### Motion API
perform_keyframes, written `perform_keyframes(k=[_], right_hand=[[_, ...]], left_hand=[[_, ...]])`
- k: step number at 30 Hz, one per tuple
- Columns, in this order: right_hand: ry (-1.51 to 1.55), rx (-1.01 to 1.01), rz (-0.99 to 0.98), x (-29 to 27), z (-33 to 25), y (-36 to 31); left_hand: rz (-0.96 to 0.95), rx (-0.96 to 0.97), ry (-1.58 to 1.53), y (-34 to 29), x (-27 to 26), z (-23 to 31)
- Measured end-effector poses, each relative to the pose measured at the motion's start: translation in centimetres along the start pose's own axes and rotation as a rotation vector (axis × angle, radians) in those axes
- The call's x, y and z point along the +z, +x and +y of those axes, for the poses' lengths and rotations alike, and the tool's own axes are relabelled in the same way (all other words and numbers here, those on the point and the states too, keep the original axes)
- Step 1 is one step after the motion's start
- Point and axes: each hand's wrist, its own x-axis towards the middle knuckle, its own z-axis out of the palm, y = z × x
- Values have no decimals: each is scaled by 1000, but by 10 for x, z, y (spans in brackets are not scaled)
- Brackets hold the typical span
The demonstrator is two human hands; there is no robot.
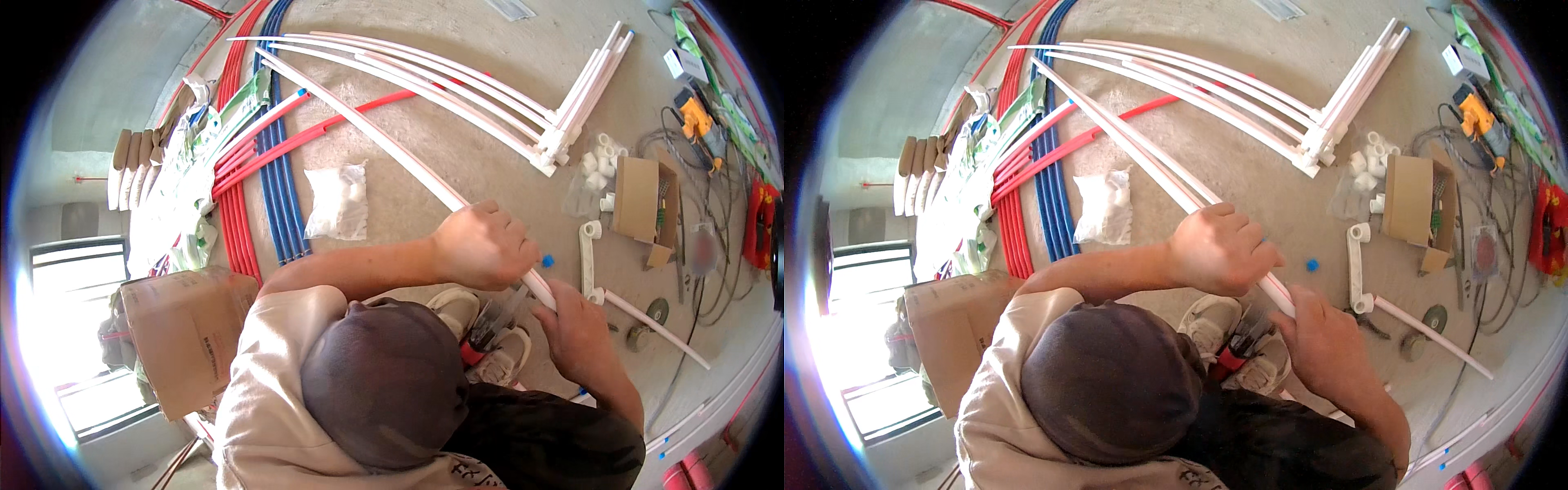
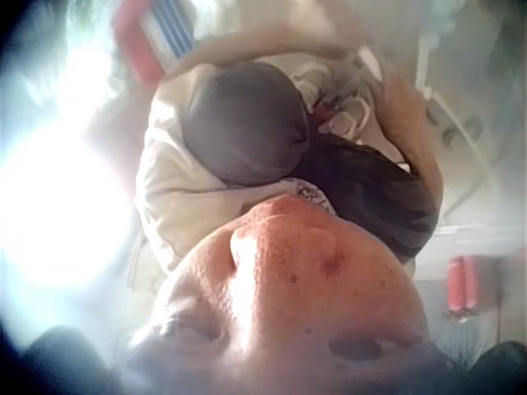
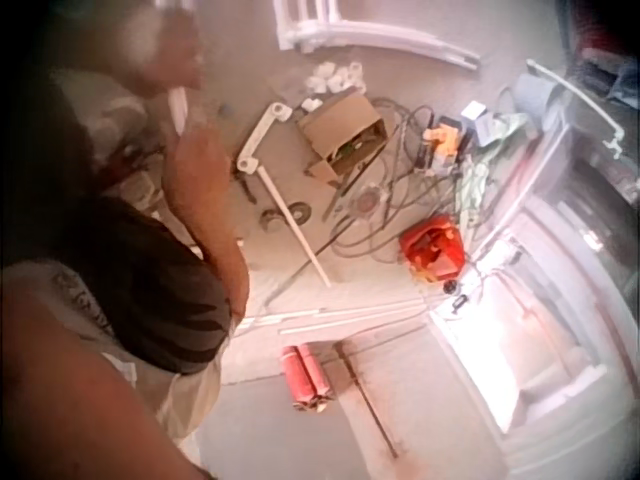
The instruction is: The person measures and cuts white PVC pipes using a tape measure and a pipe cutter. They then retrieve white plastic fittings from a cardboard box and connect the cut pipes to the fittings to assemble a structure.
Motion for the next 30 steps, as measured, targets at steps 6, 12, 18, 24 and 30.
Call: perform_keyframes(k=[6, 12, 18, 24, 30], right_hand=[[307, 109, -116, -14, -11, -6], [143, 51, -34, 4, 1, 2], [-31, 164, -65, 0, -6, -5], [-62, 414, 125, 13, 75, -34], [5, 346, 264, 42, 136, -11]], left_hand=[[57, 47, 14, 2, -11, -2], [-238, 29, -17, 3, -13, -9], [-454, -12, -26, 19, -21, -8], [-313, -103, 79, -2, -55, -83], [-254, -76, -12, -9, -51, -83]])
